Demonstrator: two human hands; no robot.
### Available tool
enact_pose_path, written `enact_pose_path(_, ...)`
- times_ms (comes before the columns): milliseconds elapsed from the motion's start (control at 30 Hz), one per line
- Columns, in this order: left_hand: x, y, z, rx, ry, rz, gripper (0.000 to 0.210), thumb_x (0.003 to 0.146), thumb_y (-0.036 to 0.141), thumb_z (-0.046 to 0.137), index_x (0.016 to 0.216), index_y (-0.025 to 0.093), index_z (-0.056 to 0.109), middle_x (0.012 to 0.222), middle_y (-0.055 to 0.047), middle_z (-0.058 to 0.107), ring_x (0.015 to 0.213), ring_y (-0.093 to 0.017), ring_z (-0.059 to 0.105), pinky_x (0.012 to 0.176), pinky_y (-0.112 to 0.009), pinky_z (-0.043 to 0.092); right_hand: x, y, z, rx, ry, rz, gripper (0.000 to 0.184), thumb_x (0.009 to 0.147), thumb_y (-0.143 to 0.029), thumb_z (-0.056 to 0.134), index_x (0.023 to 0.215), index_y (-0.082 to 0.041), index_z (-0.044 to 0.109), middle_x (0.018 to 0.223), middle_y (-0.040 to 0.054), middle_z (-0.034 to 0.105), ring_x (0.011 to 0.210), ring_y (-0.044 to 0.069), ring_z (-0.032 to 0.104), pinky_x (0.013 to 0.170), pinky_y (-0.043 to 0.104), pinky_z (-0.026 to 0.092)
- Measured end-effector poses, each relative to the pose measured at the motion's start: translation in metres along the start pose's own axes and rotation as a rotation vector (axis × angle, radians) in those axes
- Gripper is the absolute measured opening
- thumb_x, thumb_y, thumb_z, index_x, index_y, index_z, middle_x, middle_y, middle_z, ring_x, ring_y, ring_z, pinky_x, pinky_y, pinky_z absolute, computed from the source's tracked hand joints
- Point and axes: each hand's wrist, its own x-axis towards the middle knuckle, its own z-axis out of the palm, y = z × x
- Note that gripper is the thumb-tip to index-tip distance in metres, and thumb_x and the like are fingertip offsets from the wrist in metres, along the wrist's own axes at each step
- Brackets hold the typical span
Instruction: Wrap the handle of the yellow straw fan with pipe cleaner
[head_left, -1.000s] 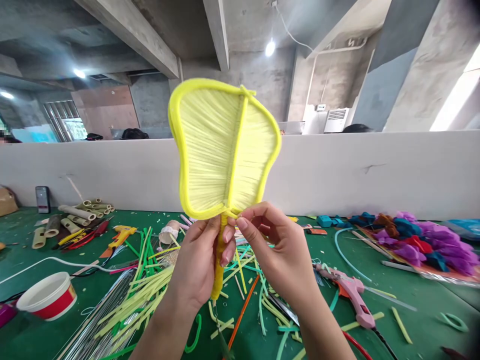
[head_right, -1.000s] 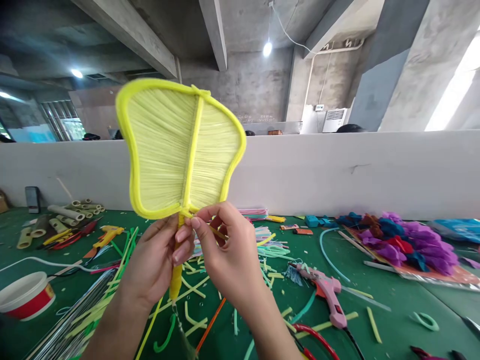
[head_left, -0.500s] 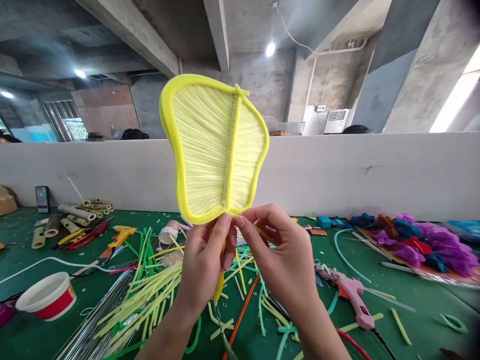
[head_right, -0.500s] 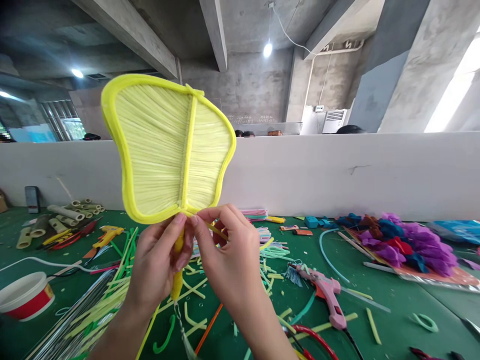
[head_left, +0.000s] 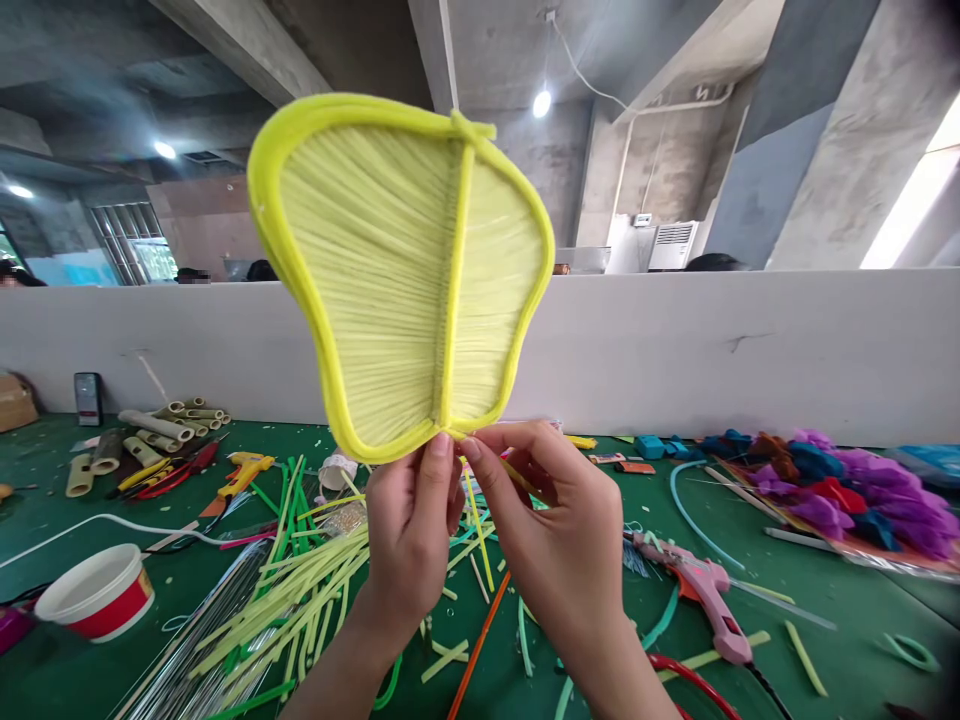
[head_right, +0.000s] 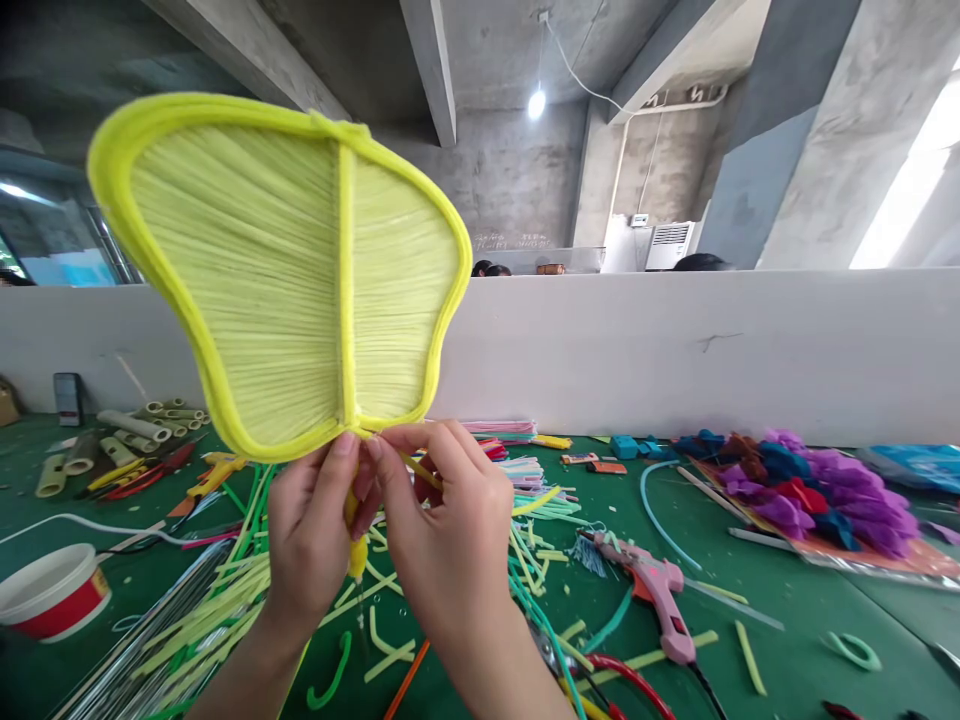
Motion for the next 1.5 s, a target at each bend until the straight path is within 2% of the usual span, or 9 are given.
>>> enact_pose_path(267, 0.008, 0.006, -0.003, -0.304, -0.002, -0.122, 0.042, 0.089, 0.04, 0.064, 0.057, 0.019, 0.049, 0.048, 0.004, 0.042, 0.041, -0.008, 0.037, 0.039, -0.021, 0.029, -0.013, 0.004, 0.023, 0.338, 0.013, 0.189, 0.01, 0.088, -0.029, 0.07, 0.083, -0.02, 0.071, 0.069, 0.0027, 0.071, 0.055, 0.014, 0.061, 0.051, 0.027, 0.054)
enact_pose_path(433, 0.01, 0.004, -0.006, -0.333, -0.045, -0.1, 0.041, 0.094, 0.037, 0.057, 0.059, 0.018, 0.051, 0.051, 0.002, 0.043, 0.048, -0.009, 0.043, 0.047, -0.022, 0.035, -0.001, 0.016, 0.021, 0.642, -0.123, 0.384, 0.015, 0.081, -0.034, 0.076, 0.077, -0.021, 0.073, 0.06, -0.0014, 0.064, 0.051, 0.011, 0.054, 0.049, 0.023, 0.049)
enact_pose_path(533, 0.011, 0.008, -0.009, -0.373, -0.137, -0.193, 0.036, 0.095, 0.039, 0.057, 0.066, 0.017, 0.058, 0.051, 0.003, 0.043, 0.047, -0.008, 0.041, 0.048, -0.021, 0.033, 0.011, 0.033, 0.012, 0.677, -0.287, 0.448, 0.021, 0.076, -0.04, 0.08, 0.076, -0.02, 0.073, 0.058, -0.0034, 0.06, 0.046, 0.008, 0.042, 0.044, 0.02, 0.039)
enact_pose_path(700, 0.011, 0.02, -0.014, -0.406, -0.44, -0.492, 0.03, 0.094, 0.037, 0.059, 0.075, 0.014, 0.063, 0.058, 0.002, 0.045, 0.05, -0.008, 0.044, 0.052, -0.022, 0.038, 0.025, 0.049, -0.013, 0.379, -0.235, 0.187, 0.018, 0.071, -0.036, 0.083, 0.077, -0.02, 0.075, 0.078, 0.0042, 0.074, 0.07, 0.018, 0.064, 0.065, 0.029, 0.056)
enact_pose_path(833, 0.01, 0.018, -0.015, -0.352, -0.507, -0.63, 0.032, 0.094, 0.045, 0.058, 0.082, 0.016, 0.062, 0.061, 0.005, 0.043, 0.047, -0.006, 0.04, 0.048, -0.02, 0.038, 0.028, 0.049, -0.027, 0.269, -0.233, 0.11, 0.018, 0.074, -0.037, 0.08, 0.085, -0.022, 0.078, 0.09, 0.0066, 0.078, 0.085, 0.025, 0.071, 0.079, 0.037, 0.059)
enact_pose_path(1000, 0.013, 0.005, -0.008, -0.011, -0.27, -0.332, 0.041, 0.091, 0.051, 0.062, 0.068, 0.017, 0.055, 0.056, 0.005, 0.045, 0.04, -0.004, 0.033, 0.037, -0.018, 0.025, 0.031, 0.051, -0.026, 0.359, -0.353, 0.209, 0.027, 0.074, -0.043, 0.081, 0.091, -0.022, 0.08, 0.091, 0.0082, 0.08, 0.087, 0.028, 0.074, 0.079, 0.04, 0.061)
enact_pose_path(1100, 0.015, 0.001, -0.004, 0.105, -0.136, -0.17, 0.03, 0.087, 0.047, 0.069, 0.08, 0.018, 0.063, 0.062, 0.002, 0.057, 0.041, -0.005, 0.038, 0.037, -0.018, 0.026, 0.031, 0.051, -0.021, 0.407, -0.33, 0.291, 0.025, 0.073, -0.042, 0.083, 0.09, -0.023, 0.081, 0.088, 0.0064, 0.08, 0.083, 0.026, 0.075, 0.082, 0.04, 0.06)
enact_pose_path(1333, 0.009, -0.005, -0.003, 0.25, -0.017, 0.092, 0.018, 0.087, 0.032, 0.07, 0.1, 0.023, 0.062, 0.084, -0.002, 0.072, 0.049, -0.011, 0.061, 0.046, -0.022, 0.047, 0.027, 0.044, -0.016, 0.396, -0.312, 0.331, 0.025, 0.075, -0.039, 0.081, 0.095, -0.023, 0.081, 0.087, 0.0053, 0.08, 0.084, 0.025, 0.074, 0.078, 0.038, 0.059)
enact_pose_path(1500, 0.008, -0.008, -0.005, 0.334, -0.036, 0.154, 0.015, 0.093, 0.03, 0.064, 0.106, 0.024, 0.064, 0.079, -0.001, 0.071, 0.054, -0.013, 0.066, 0.052, -0.022, 0.052, 0.025, 0.042, -0.011, 0.373, -0.269, 0.319, 0.017, 0.079, -0.031, 0.078, 0.094, -0.023, 0.081, 0.082, 0.0028, 0.078, 0.076, 0.021, 0.071, 0.074, 0.035, 0.057)
